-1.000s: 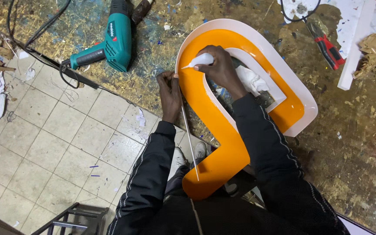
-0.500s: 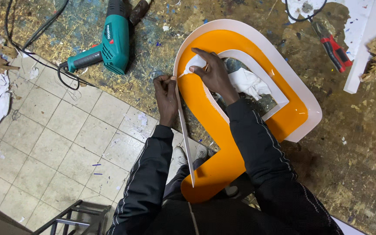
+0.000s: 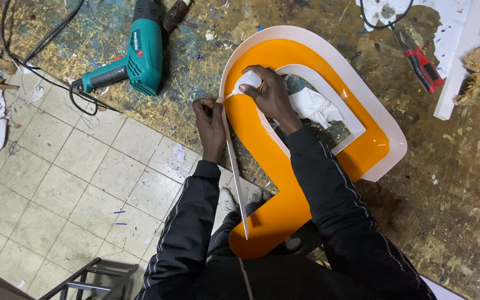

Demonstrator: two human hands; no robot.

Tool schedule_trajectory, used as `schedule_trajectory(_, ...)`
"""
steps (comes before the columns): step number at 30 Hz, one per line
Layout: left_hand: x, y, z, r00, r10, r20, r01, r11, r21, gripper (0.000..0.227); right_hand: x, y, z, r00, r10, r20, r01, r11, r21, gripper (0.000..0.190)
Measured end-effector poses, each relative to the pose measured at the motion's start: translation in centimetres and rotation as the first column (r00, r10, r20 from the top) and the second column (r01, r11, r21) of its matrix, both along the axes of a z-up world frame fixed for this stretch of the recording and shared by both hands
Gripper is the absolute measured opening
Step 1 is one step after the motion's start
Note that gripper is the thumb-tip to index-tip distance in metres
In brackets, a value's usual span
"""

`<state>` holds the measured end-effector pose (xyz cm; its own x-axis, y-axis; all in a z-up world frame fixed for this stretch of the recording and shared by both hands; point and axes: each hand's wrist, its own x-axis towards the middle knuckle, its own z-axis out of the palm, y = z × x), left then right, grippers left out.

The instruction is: The person applies glue to the edges of a large orange letter Q and presses white trim pieces along the edges to secure them. The person repeatedly applies glue and presses the trim into place along the curved and straight edges of the letter.

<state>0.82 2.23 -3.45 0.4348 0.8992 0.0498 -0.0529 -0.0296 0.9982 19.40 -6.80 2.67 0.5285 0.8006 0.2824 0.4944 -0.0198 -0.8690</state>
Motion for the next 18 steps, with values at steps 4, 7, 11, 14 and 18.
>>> schedule_trajectory(4, -0.2, -0.1, 0.2, 1.0, -0.005, 0.001, 0.005, 1.0, -0.004, 0.031, -0.2, -0.1, -0.1, 1.0, -0.011, -0.011, 0.011, 1.0, 0.018, 0.033)
schedule_trajectory(7, -0.2, 0.0, 0.8, 1.0, -0.014, 0.006, 0.014, 1.0, 0.001, 0.03, -0.2, 0.0, -0.3, 0.999, -0.03, -0.013, 0.03, 0.999, 0.036, 0.03)
schedule_trajectory(11, -0.5, -0.1, 0.9, 0.999, -0.037, -0.01, 0.037, 0.999, 0.004, 0.029, -0.7, -0.2, -0.2, 0.998, -0.058, -0.025, 0.059, 0.997, 0.04, 0.028)
schedule_trajectory(14, -0.5, -0.3, 1.2, 1.0, -0.028, -0.012, 0.028, 1.0, -0.006, 0.03, -0.3, -0.1, -0.6, 0.998, -0.06, -0.013, 0.06, 0.996, 0.066, 0.028)
schedule_trajectory(18, -0.3, -0.4, 1.0, 1.0, -0.027, -0.002, 0.027, 0.999, -0.024, 0.031, -0.6, -0.1, -0.5, 0.995, -0.097, 0.008, 0.097, 0.993, 0.064, 0.028)
